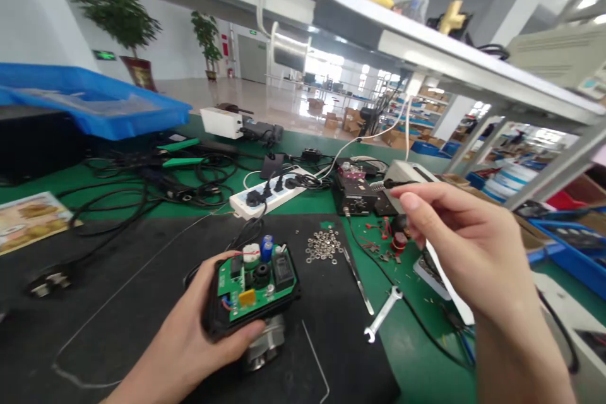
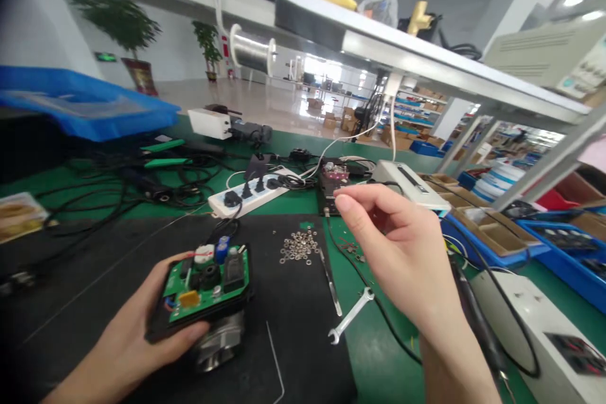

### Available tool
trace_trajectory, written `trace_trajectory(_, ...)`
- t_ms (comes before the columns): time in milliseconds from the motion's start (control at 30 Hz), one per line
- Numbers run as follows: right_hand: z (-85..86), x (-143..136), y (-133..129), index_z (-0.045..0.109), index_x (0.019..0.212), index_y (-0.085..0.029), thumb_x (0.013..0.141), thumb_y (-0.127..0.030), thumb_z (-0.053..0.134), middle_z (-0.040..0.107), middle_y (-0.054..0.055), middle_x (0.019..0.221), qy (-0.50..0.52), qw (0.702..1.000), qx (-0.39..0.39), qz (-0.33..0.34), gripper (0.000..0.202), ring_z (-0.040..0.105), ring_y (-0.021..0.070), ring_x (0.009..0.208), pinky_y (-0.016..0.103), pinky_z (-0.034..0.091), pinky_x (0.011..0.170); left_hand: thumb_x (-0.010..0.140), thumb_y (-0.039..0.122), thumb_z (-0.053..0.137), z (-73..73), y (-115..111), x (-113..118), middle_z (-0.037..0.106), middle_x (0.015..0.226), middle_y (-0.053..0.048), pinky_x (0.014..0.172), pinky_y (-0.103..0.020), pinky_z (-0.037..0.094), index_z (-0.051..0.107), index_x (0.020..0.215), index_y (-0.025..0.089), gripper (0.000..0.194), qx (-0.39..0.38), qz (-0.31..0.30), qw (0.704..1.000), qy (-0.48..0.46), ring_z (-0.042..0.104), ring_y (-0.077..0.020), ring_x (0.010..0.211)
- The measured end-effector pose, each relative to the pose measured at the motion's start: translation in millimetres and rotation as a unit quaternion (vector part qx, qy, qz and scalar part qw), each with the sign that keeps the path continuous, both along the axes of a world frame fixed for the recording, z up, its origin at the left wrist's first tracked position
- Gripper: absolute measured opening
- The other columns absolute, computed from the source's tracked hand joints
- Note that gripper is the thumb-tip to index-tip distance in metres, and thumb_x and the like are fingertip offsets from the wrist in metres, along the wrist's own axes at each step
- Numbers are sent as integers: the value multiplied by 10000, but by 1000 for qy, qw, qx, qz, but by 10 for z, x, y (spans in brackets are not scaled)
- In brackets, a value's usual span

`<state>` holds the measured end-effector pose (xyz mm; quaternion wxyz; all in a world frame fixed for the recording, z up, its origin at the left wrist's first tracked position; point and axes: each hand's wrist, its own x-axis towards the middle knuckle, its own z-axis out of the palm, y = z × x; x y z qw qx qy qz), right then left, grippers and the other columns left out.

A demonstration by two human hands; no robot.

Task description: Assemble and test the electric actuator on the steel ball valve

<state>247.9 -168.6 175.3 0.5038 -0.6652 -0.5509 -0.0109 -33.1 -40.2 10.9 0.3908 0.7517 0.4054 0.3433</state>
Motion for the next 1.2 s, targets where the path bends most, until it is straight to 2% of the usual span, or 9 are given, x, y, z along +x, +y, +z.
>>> trace_trajectory(100,-275,481,-467,758,1074,-215,974,-476,659,717,1,815,39,994,-82,-62,297,621,137,683,246,475,602,750,670,718,-1,27,121,609,1388,-71,1061,-502,524,405,1410,302,818,21,5,999,24,621,-379,1240)
trace_trajectory(233,-879,957,-1213,726,1073,-199,999,-489,599,743,56,993,6,973,-165,-160,325,667,188,792,316,520,720,668,735,745,-5,159,264,685,1289,-49,995,-511,568,427,1378,336,874,41,2,996,77,681,-386,1151)
trace_trajectory(367,-1362,1069,-1748,679,1145,-205,1030,-463,534,683,66,961,-110,955,-193,-199,317,666,207,791,343,542,721,664,784,713,128,167,476,727,1224,-52,940,-503,575,449,1361,337,869,66,-3,986,152,694,-402,1123)
trace_trajectory(500,-1595,1083,-1875,613,1319,-208,980,-457,611,657,125,1091,-260,916,-201,-231,420,666,295,972,423,580,791,728,784,652,394,17,742,762,1057,-37,839,-469,573,494,1329,288,795,85,-6,977,196,733,-399,987)
trace_trajectory(700,-1617,1246,-1708,696,1195,-217,1020,-305,518,689,136,1073,-296,904,-154,-268,265,663,287,974,380,578,716,757,757,652,723,-89,934,748,1028,-117,760,-424,531,566,1281,188,778,123,-91,946,287,718,-395,943)
trace_trajectory(867,-1449,1150,-1842,707,1118,-160,1056,-333,482,725,147,1063,-230,911,-72,-336,290,698,264,922,394,557,807,691,829,666,600,-23,946,730,1035,-145,736,-426,488,568,1270,195,864,128,-112,922,349,693,-401,952)
trace_trajectory(1000,-1239,899,-2017,740,1107,-188,971,-500,628,758,91,809,81,915,18,-395,358,694,258,677,363,548,622,685,871,631,478,-21,990,716,1086,-162,756,-448,478,574,1266,196,892,147,-120,910,369,680,-412,985)
trace_trajectory(1067,-1164,783,-2046,709,1239,-193,937,-505,677,796,95,1001,265,898,119,-331,436,741,270,825,363,604,704,681,876,627,457,-36,1011,708,1110,-178,779,-470,484,585,1272,190,907,158,-118,906,374,675,-426,1002)
trace_trajectory(1200,-1146,623,-2049,626,1411,-270,926,-421,712,685,70,1397,508,808,248,-170,515,650,265,1271,370,588,995,712,873,609,441,-57,1000,703,1138,-199,805,-512,505,587,1331,201,913,165,-109,903,381,675,-446,1017)
